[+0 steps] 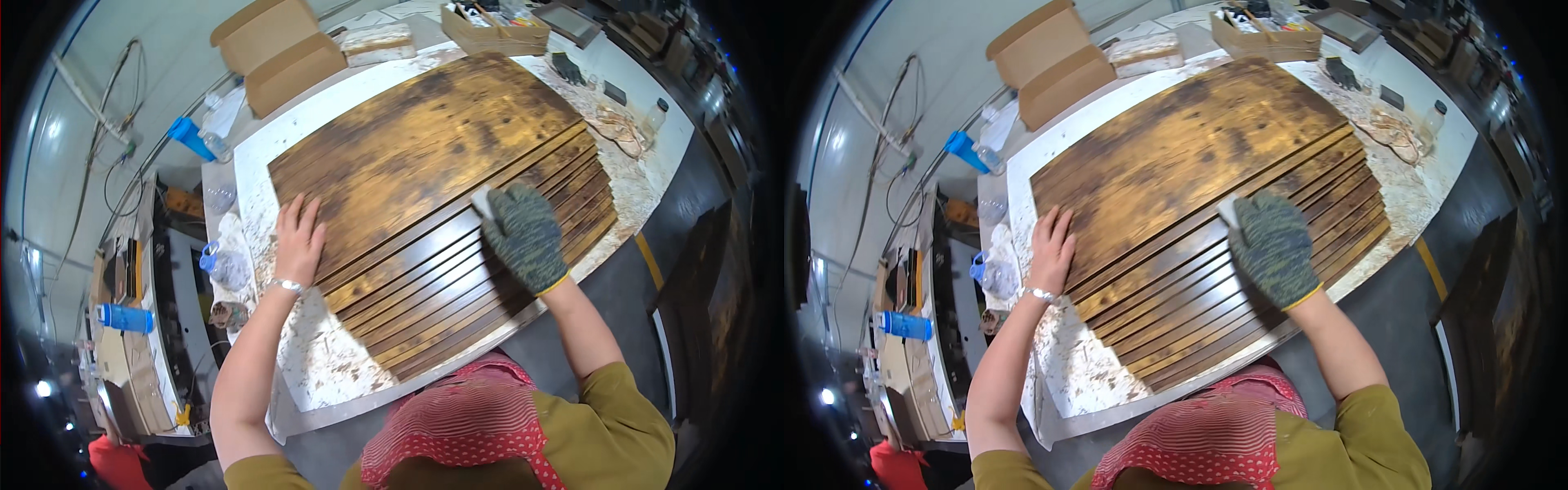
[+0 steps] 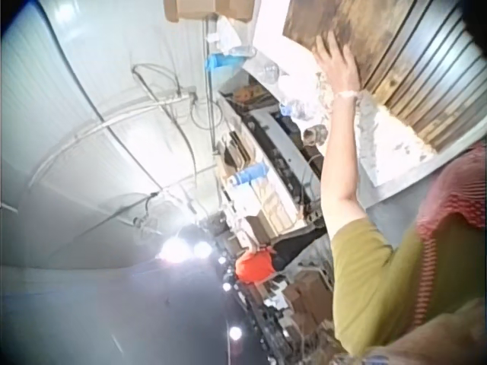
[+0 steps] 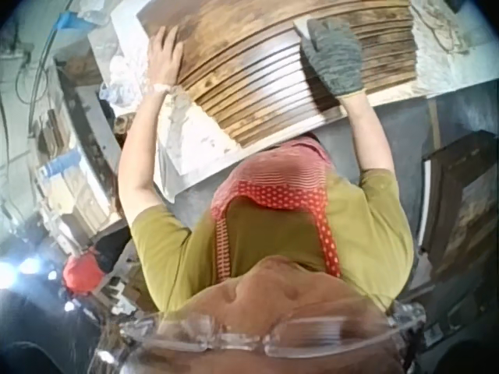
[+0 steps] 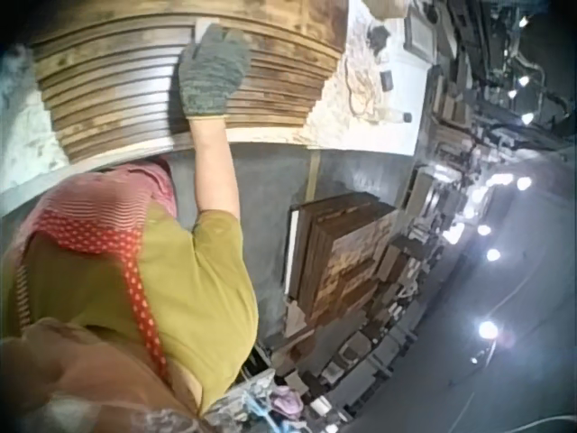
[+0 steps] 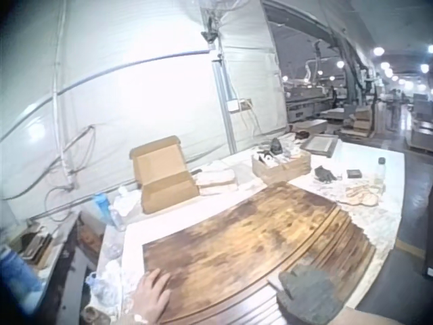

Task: The person sands the edges of stacked wooden boards with a sanding block, wipes the boards with a rag, and lifts and aligns the wooden boards by hand.

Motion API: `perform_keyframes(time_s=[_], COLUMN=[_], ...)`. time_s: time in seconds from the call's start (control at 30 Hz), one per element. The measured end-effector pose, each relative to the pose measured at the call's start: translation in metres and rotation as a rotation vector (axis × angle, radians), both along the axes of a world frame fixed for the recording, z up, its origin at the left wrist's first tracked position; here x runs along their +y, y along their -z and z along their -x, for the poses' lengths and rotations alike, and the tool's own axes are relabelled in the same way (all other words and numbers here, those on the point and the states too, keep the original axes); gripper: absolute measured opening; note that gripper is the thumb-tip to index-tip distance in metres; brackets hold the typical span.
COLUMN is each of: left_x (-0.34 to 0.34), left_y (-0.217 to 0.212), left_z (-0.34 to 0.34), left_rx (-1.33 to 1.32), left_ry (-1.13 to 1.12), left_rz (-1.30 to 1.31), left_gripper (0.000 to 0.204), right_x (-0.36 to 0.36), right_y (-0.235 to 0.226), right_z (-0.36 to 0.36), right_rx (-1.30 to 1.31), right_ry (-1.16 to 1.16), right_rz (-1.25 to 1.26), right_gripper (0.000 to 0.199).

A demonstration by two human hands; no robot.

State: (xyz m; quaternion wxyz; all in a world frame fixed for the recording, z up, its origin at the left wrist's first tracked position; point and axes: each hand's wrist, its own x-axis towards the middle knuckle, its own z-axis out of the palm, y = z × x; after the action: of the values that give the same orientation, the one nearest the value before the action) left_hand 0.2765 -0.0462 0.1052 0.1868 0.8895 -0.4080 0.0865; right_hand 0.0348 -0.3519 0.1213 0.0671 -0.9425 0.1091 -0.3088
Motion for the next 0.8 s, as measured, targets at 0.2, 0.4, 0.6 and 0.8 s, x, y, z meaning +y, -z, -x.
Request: perform_keyframes(time_s=[0.2,0.4,0.6,0.8], left_x=[-0.001,0.022,0.028,0.03], left_y=[0.005,-0.016,-0.017,-0.009], left_z=[0.0,-0.021,-0.031,-0.032], left_rx=[0.052,0.067,0.008,0.007], left_ry=[0.014,0.169,0.224,0.243], left_rz=[0.028,-0.129,-0.136,-0.061], left_gripper=[0.046,0.044,0.041,0.04], right_x=[0.141,0.219,0.199,0.169], right_y=[-0.02,-0.013,-0.015,-0.057], right_z=[-0.035,-0.058,-0.078,-0.08], right_rx=[0.192,0.15,0.017,0.305], right_ry=[-0.176,-0.514,-0.547,-0.244], right_rz=[-0.116,-0.158,-0.043,0.006], right_gripper=[0.036,0.035,0.04,0.037])
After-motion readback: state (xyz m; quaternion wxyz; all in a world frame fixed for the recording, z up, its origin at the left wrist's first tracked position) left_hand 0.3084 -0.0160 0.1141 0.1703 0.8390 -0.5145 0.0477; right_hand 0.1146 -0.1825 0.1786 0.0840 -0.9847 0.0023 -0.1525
